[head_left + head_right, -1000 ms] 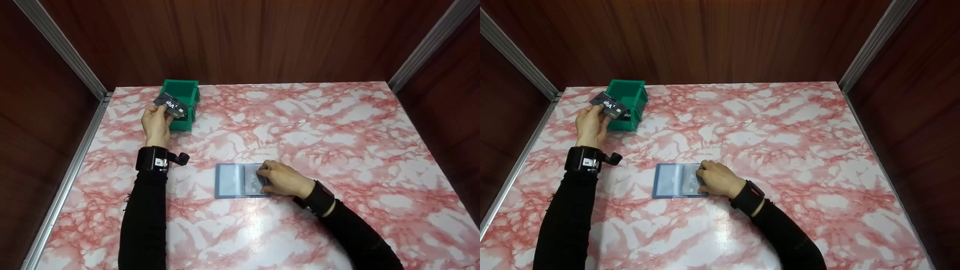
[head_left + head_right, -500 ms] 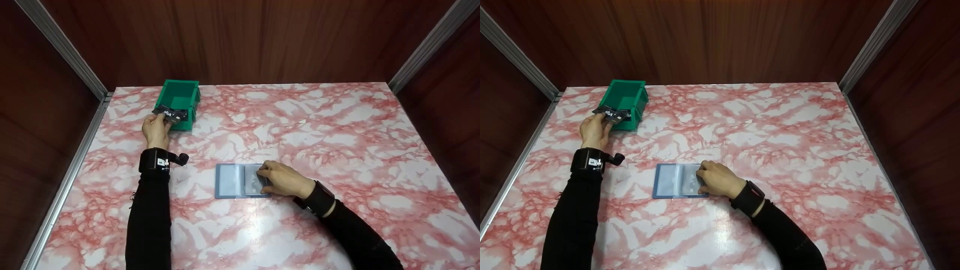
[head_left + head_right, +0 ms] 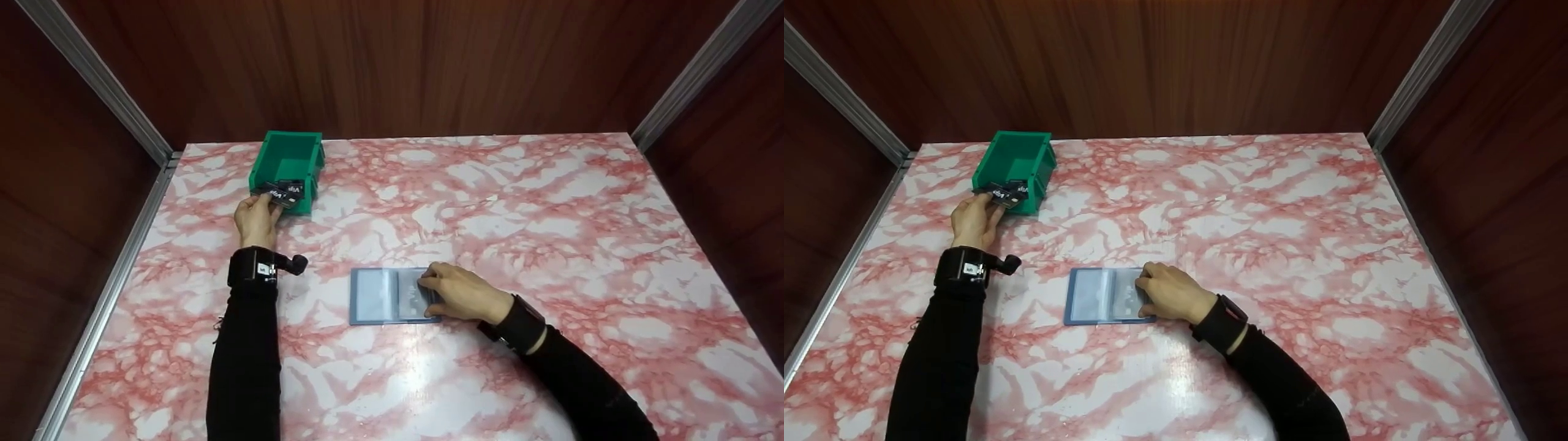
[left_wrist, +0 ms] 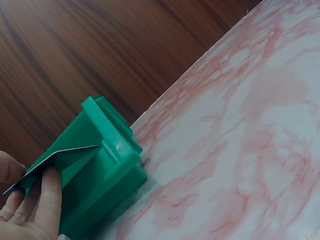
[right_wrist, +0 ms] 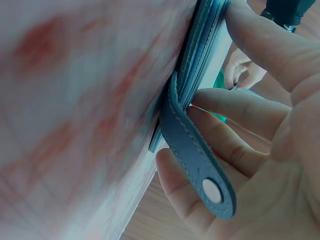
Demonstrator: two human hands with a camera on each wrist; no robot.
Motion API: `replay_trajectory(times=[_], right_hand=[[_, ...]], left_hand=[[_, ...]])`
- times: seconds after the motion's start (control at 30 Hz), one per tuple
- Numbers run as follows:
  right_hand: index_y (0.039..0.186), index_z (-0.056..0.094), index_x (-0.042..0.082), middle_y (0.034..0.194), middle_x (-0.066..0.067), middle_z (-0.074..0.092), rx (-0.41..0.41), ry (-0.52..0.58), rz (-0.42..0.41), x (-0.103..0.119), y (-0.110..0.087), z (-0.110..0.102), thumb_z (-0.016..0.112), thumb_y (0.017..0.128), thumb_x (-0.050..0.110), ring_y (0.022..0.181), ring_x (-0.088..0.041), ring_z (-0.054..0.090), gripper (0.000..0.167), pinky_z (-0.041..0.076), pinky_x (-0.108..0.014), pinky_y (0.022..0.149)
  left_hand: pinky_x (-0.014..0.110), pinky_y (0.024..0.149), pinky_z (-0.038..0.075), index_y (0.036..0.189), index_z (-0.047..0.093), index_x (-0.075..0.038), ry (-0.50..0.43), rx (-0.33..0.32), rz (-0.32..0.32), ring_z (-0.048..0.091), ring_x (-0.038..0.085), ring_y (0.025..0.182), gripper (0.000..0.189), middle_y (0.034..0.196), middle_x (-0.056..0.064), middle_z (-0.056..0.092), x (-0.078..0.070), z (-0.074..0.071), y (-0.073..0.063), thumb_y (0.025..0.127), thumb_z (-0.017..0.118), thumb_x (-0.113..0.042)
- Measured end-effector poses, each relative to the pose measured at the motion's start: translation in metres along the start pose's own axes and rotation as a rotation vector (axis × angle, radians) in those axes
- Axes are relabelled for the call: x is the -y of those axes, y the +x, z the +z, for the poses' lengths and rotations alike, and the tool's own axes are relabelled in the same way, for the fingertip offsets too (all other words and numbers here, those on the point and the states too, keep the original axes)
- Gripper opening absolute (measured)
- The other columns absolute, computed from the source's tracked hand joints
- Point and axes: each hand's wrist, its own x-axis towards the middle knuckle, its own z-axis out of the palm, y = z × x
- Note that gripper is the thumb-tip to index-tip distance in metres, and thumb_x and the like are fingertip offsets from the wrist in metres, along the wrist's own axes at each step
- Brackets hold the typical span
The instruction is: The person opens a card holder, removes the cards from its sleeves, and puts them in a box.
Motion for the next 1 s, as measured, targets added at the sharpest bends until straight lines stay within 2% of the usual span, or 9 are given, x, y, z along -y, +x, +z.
replay_trajectory(times=[0.17,0.3,0.67,1.0], right_hand=[[0.127,0.072,-0.005,0.111,-0.014,0.064,0.005,0.004,0.007,0.0008,-0.0006,-0.0004,0.089,0.089,0.026,0.100,-0.030,0.066,0.053,0.057,-0.042,0.088],[0.127,0.071,-0.005,0.112,-0.014,0.064,0.004,0.013,0.006,0.0009,-0.0002,-0.0008,0.089,0.088,0.026,0.101,-0.030,0.065,0.053,0.056,-0.043,0.088],[0.127,0.072,-0.005,0.114,-0.014,0.065,-0.001,0.009,-0.001,0.0004,0.0007,-0.0001,0.089,0.088,0.027,0.103,-0.031,0.066,0.053,0.057,-0.043,0.091],[0.127,0.072,-0.005,0.113,-0.013,0.066,0.000,0.003,-0.008,-0.0009,0.0005,-0.0002,0.088,0.089,0.028,0.101,-0.030,0.066,0.053,0.057,-0.042,0.089]], left_hand=[[0.030,0.101,0.057,0.104,0.046,-0.005,0.020,0.005,-0.017,0.063,0.016,0.099,0.015,0.118,0.008,0.052,0.0020,0.0005,0.0007,0.104,0.058,0.004],[0.032,0.107,0.055,0.104,0.045,-0.005,0.026,0.007,-0.022,0.062,0.017,0.103,0.016,0.119,0.008,0.052,0.0027,0.0002,0.0005,0.104,0.058,0.004],[0.031,0.106,0.055,0.105,0.047,-0.006,0.067,0.010,-0.034,0.061,0.019,0.112,0.015,0.119,0.006,0.053,0.0005,0.0002,-0.0005,0.104,0.059,0.003],[0.027,0.101,0.057,0.105,0.048,-0.003,0.070,0.013,-0.027,0.062,0.017,0.104,0.015,0.119,0.007,0.051,0.0028,0.0012,0.0017,0.102,0.060,0.006]])
